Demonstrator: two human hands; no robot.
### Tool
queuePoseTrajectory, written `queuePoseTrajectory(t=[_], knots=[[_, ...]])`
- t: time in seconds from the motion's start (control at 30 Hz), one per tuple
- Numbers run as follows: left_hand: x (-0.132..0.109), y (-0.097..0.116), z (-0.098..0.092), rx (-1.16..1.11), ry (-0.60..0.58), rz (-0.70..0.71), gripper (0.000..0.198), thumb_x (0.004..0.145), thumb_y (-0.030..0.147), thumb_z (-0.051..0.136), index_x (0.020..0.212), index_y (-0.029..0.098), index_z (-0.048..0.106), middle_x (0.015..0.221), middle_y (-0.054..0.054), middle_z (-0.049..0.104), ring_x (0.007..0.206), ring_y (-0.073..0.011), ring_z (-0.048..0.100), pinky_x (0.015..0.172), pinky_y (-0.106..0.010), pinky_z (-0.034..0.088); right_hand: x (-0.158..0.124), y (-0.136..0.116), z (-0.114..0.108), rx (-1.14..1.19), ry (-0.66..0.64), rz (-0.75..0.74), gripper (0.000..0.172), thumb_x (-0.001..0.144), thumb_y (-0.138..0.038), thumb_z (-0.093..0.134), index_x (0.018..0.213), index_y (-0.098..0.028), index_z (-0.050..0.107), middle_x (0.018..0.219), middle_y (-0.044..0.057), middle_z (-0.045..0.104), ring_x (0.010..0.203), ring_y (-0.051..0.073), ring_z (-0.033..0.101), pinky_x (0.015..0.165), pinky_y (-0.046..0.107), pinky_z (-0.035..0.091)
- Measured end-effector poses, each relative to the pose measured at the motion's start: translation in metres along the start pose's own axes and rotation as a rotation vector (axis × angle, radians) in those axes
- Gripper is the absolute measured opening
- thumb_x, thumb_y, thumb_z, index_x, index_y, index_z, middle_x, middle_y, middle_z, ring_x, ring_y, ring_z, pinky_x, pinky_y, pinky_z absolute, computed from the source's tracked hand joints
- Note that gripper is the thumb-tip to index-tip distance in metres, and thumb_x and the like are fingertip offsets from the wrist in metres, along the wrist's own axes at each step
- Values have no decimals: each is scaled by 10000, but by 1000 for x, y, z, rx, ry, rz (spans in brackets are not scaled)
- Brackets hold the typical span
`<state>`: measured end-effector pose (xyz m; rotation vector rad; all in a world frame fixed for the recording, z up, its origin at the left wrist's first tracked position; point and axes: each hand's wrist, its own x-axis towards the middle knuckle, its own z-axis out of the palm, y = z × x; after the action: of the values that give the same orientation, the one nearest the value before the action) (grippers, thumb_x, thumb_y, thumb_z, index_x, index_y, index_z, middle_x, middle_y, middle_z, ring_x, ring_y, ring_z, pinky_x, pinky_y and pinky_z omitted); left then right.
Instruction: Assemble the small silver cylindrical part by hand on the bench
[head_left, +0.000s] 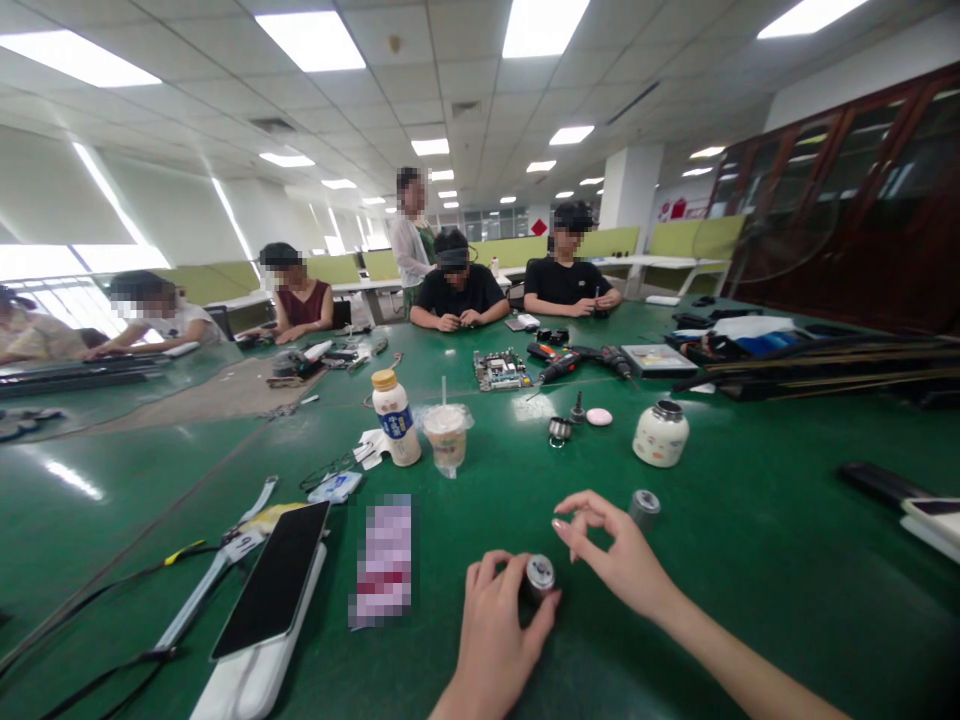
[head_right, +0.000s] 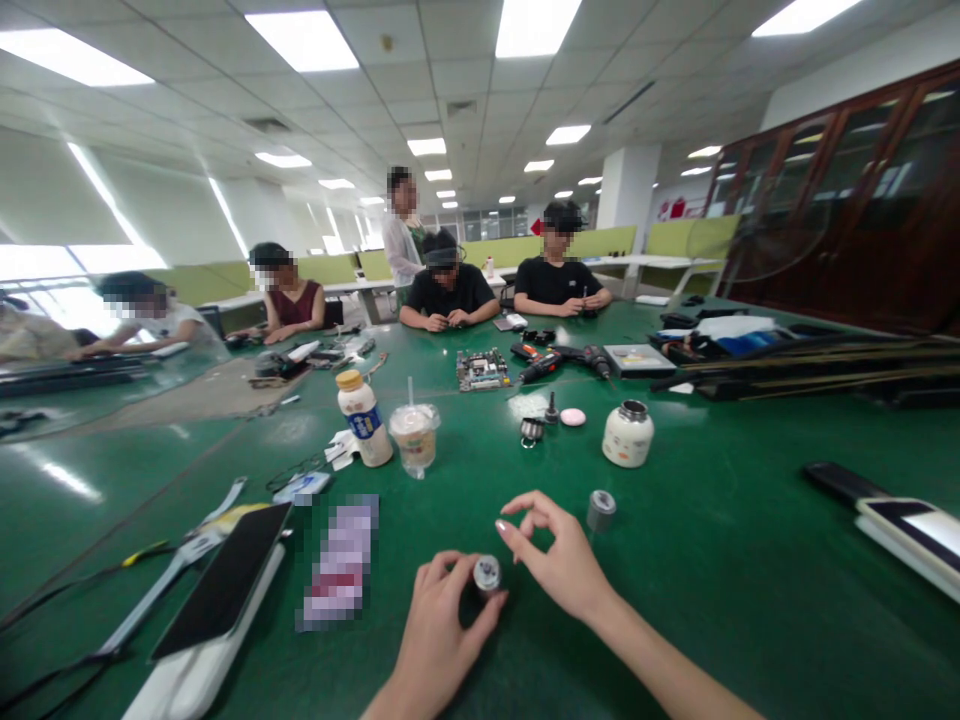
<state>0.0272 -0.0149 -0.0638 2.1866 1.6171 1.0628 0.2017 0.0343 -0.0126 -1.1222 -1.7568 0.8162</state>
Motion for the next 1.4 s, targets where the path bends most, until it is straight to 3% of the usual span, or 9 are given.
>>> queuePoseTrajectory(t=[0.17, 0.3, 0.47, 0.6, 0.8, 0.93, 1.1, 1.27, 1.4], knots=[[1, 0, -1, -1, -11, 4, 247, 804, 240, 637, 1051, 236, 640, 971, -77, 616, 900, -254, 548, 788, -397, 454, -6, -3, 4, -86, -148, -75, 269, 755, -260, 727, 1010, -255, 641, 891, 1, 727, 954, 231, 622, 916, 391, 410], [2, 0, -1, 3, -13, 7, 251, 810, 249, 635, 1060, 235, 635, 977, -79, 615, 916, -259, 547, 799, -407, 450, -12, -4, 12, -125, -129, -81, 129, 781, -211, 692, 897, -269, 683, 851, -8, 729, 914, 225, 625, 849, 377, 440], [1, -1, 0, 3, -7, -6, 247, 812, 268, 639, 1057, 235, 638, 969, -78, 609, 898, -251, 549, 797, -405, 454, -4, 1, 7, -10, -16, -55, 135, 793, -259, 692, 917, -236, 643, 865, 10, 720, 871, 210, 663, 849, 364, 469], [1, 0, 0, -2, 22, 12, 237, 809, 260, 638, 1043, 221, 644, 965, -80, 609, 893, -244, 552, 803, -394, 461, 11, 23, -6, -16, 106, -46, 175, 804, -325, 682, 918, -213, 610, 860, 32, 723, 864, 220, 680, 873, 384, 475], [1, 1, 1, 2, 32, 4, 246, 803, 262, 646, 1044, 218, 644, 964, -82, 612, 886, -244, 557, 796, -394, 468, 15, 70, -6, -167, 64, -9, 139, 801, -299, 657, 895, -197, 649, 862, 37, 710, 856, 222, 660, 844, 402, 492], [0, 1, 0, 7, 26, -2, 248, 797, 260, 651, 1042, 220, 647, 966, -82, 615, 884, -244, 560, 790, -390, 469, 14, 80, -3, -169, 48, -10, 149, 783, -304, 673, 891, -201, 681, 901, 42, 706, 884, 224, 650, 850, 398, 496], [1, 2, 0, 8, 26, -13, 254, 787, 264, 661, 1038, 226, 650, 962, -78, 622, 882, -247, 562, 795, -395, 468, 14, 57, -3, -84, 49, 14, 137, 807, -318, 657, 843, -189, 683, 855, 45, 710, 847, 219, 662, 836, 384, 504], [1, 1, 0, 1, 6, -5, 250, 797, 255, 647, 1046, 226, 646, 961, -80, 618, 888, -251, 556, 788, -398, 463, 1, 11, 4, 42, -73, -18, 128, 809, -304, 671, 872, -194, 688, 900, 40, 709, 883, 203, 658, 857, 349, 500], [1, 1, -1, -8, 14, 4, 261, 799, 238, 639, 1059, 221, 638, 963, -79, 619, 886, -250, 555, 780, -394, 460, -9, -6, 11, -7, -121, 3, 56, 805, -243, 668, 840, -221, 704, 898, 31, 700, 937, 213, 630, 895, 360, 471]])
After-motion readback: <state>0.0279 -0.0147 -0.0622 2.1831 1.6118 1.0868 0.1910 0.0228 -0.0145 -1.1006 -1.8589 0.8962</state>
